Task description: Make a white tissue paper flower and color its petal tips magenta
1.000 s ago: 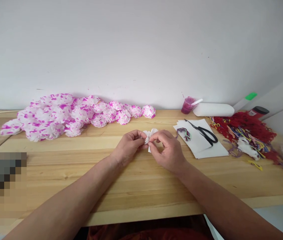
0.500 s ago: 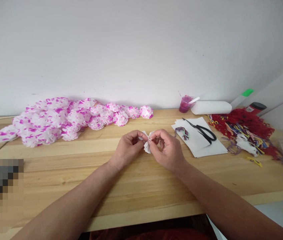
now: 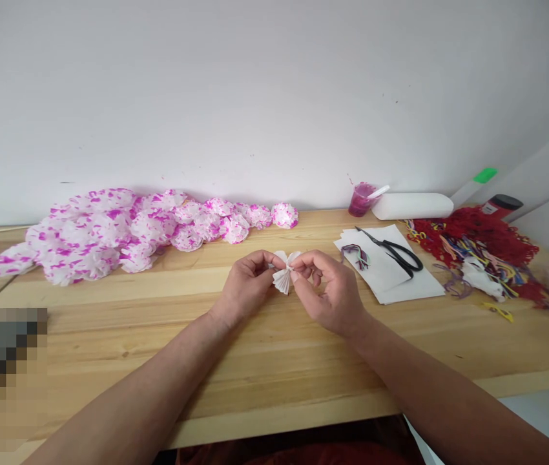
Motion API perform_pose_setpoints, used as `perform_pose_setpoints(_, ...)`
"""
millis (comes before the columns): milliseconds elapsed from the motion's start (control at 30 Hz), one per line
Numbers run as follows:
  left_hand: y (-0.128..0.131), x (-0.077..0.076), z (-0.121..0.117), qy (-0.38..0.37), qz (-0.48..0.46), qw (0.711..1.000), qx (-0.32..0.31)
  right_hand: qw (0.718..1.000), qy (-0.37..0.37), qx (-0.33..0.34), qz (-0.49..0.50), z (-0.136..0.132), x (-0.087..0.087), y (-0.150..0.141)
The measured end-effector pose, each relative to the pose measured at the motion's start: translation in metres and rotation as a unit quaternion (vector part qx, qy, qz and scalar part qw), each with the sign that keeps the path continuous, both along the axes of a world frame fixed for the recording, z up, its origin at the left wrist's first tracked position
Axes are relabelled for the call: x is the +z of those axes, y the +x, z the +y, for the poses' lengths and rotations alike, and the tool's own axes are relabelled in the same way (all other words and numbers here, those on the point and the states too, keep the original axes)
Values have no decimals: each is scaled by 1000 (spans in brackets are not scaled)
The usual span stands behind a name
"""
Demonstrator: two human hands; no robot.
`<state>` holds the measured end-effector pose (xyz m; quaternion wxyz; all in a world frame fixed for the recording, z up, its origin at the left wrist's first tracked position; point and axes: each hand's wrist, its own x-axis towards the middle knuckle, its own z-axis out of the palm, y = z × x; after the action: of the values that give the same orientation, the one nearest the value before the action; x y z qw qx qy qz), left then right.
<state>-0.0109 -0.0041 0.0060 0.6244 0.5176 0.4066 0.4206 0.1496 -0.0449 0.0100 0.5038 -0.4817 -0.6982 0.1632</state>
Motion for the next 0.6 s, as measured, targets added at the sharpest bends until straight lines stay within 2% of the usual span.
perform_pose_setpoints(367, 0, -1, 1, 20, 14, 1000, -7, 1000, -6, -24, -1, 2, -3, 0)
perform_pose_setpoints(600, -3, 9, -3, 25, 59, 998, -15, 997, -60, -7, 42, 3, -1, 0)
